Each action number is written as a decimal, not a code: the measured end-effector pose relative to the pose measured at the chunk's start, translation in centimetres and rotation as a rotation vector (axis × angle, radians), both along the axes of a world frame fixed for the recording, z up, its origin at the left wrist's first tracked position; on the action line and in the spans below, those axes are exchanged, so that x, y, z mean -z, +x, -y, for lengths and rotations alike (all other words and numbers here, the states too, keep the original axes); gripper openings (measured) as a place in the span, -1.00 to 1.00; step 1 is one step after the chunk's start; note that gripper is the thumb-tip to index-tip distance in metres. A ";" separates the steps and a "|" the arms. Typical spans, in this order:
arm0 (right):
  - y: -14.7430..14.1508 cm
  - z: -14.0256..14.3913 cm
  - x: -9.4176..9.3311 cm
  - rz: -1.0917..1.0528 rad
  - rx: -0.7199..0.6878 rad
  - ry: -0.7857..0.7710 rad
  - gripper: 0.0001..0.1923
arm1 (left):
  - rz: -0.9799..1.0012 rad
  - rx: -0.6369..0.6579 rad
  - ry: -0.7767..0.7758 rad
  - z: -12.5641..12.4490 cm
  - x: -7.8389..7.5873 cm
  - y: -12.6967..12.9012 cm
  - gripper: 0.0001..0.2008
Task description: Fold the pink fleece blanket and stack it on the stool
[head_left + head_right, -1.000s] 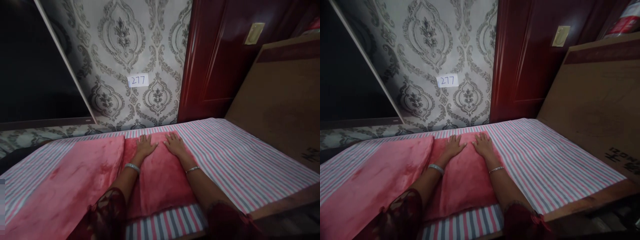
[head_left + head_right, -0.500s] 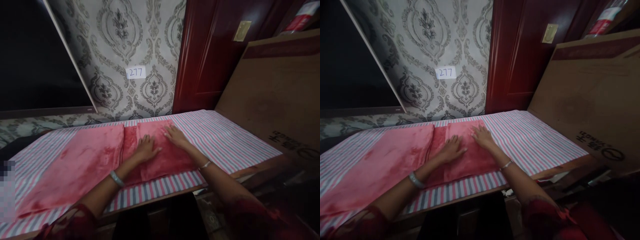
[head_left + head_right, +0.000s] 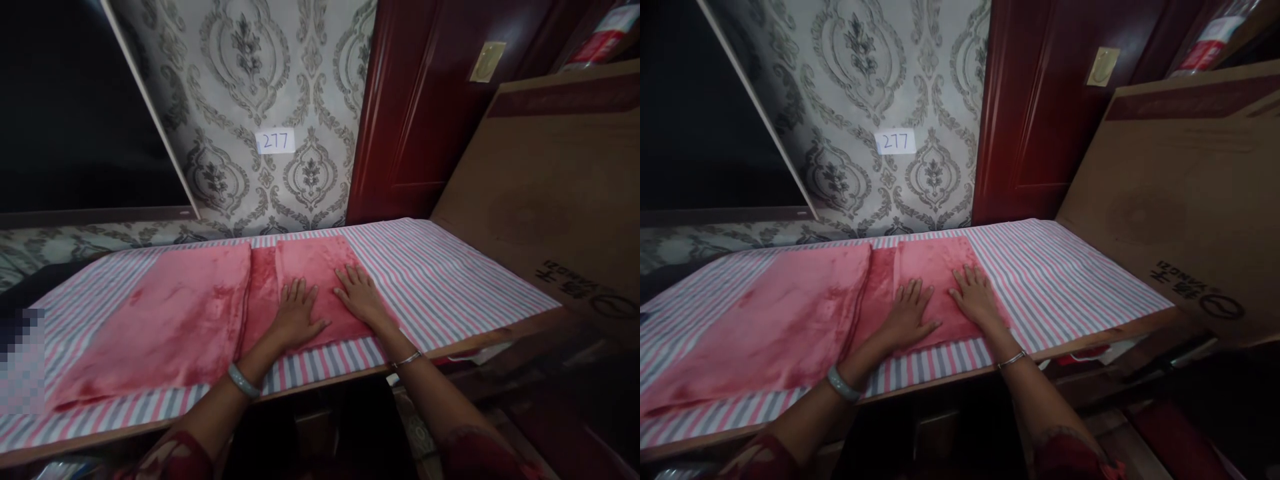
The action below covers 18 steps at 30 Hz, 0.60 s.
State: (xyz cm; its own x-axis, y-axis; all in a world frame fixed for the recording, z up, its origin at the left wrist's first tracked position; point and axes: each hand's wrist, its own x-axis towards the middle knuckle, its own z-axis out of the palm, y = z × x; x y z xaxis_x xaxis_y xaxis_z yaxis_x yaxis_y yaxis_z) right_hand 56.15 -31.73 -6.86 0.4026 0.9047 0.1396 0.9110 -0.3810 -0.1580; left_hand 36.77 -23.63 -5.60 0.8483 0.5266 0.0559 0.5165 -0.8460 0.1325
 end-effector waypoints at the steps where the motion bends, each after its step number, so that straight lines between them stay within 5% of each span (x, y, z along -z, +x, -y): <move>1: 0.0 0.0 0.1 0.005 -0.001 0.003 -0.34 | 0.003 -0.002 -0.008 0.1 -0.1 0.0 -0.11; 6: 0.2 0.0 1.0 0.055 0.001 0.010 -0.35 | 0.018 0.022 -0.066 0.6 -1.1 -1.0 -0.16; 11: 0.7 -0.3 2.4 0.095 -0.003 0.029 -0.35 | 0.121 0.104 -0.126 1.9 -2.8 -5.7 -0.40; 18: 1.1 -0.7 3.7 0.107 0.006 0.052 -0.34 | 0.086 -0.395 0.083 -0.5 -3.7 -13.2 -0.28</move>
State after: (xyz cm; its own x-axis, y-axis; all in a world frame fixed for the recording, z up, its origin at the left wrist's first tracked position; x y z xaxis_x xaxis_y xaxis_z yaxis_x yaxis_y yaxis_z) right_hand 57.28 -31.06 -10.53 0.3882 0.8927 0.2291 0.9215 -0.3802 -0.0800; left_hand 23.52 -23.15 -1.91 0.5719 0.8017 0.1737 0.7939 -0.5942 0.1286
